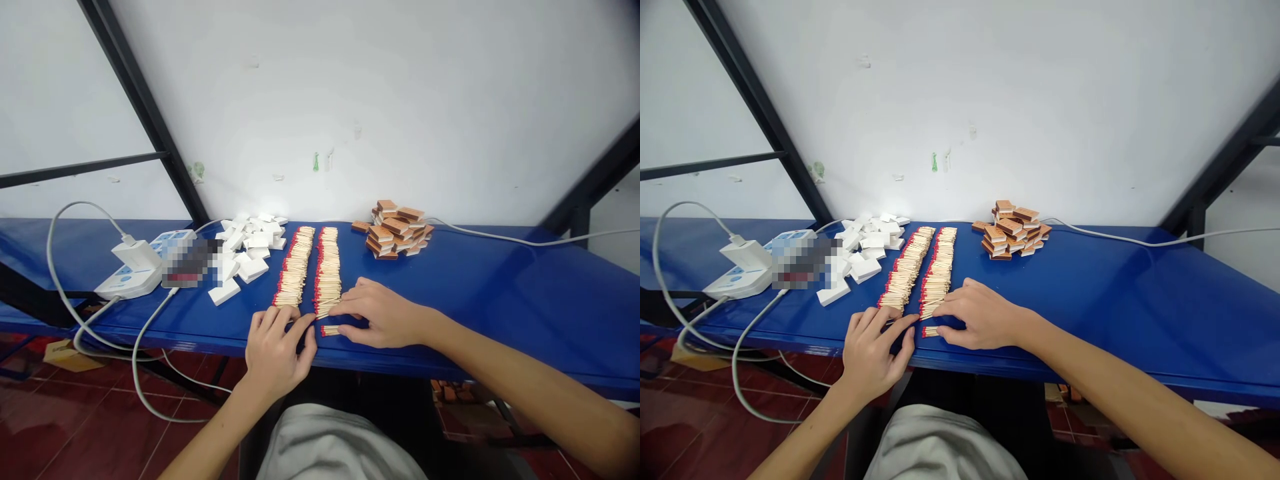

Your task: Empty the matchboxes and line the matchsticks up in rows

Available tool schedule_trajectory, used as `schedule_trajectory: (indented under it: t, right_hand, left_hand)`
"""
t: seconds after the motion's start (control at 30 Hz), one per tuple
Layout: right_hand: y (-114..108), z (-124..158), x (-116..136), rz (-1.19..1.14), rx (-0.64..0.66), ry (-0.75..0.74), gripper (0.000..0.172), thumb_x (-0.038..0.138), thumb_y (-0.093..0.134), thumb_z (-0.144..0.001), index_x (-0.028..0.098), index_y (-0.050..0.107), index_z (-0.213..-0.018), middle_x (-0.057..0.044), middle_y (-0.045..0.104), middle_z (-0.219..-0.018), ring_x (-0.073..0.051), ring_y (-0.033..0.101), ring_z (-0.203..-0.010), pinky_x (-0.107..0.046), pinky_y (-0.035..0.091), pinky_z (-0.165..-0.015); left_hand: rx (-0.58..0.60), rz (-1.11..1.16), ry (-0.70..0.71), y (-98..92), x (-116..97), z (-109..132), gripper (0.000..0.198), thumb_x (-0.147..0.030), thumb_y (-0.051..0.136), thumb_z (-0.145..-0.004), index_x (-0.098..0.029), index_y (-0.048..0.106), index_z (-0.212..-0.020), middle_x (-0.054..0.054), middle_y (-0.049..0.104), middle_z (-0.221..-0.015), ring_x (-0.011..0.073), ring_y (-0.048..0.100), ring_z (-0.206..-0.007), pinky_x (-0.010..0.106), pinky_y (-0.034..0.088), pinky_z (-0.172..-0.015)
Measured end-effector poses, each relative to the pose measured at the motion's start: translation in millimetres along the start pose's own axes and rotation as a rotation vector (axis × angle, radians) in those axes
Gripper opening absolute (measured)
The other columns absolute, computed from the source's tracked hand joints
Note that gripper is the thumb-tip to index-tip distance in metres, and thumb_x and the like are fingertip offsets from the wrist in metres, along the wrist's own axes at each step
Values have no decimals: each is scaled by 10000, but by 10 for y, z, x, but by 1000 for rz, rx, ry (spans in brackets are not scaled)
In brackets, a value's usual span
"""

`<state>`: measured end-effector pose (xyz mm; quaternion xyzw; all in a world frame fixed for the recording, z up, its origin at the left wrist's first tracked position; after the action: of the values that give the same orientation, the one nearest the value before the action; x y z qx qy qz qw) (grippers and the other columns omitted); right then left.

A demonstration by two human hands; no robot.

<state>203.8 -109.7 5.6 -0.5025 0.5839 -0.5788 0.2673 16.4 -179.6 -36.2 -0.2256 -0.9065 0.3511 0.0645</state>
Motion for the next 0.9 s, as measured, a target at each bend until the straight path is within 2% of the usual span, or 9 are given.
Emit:
schedule_trajectory:
  t: [0.9]
  right_hand:
    - [7, 2, -20, 11, -19, -4, 241, 296, 565, -931, 172, 716, -1072, -39, 712, -839, -153, 571, -731, -321, 273, -736]
  left_hand:
    - [42, 21, -7, -13, 5, -3, 205, -210, 567, -919, -210, 749, -1014, 60, 685, -893, 212, 538, -807, 371, 334, -702]
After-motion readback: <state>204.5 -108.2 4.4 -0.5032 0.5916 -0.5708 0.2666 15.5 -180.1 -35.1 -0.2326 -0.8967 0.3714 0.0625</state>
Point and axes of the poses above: each hand's wrist, its own z-axis away from the middle knuckle, its own y-axis out of the palm, x = y × z, the point moved 3 cm from there along -z, towards the middle knuckle
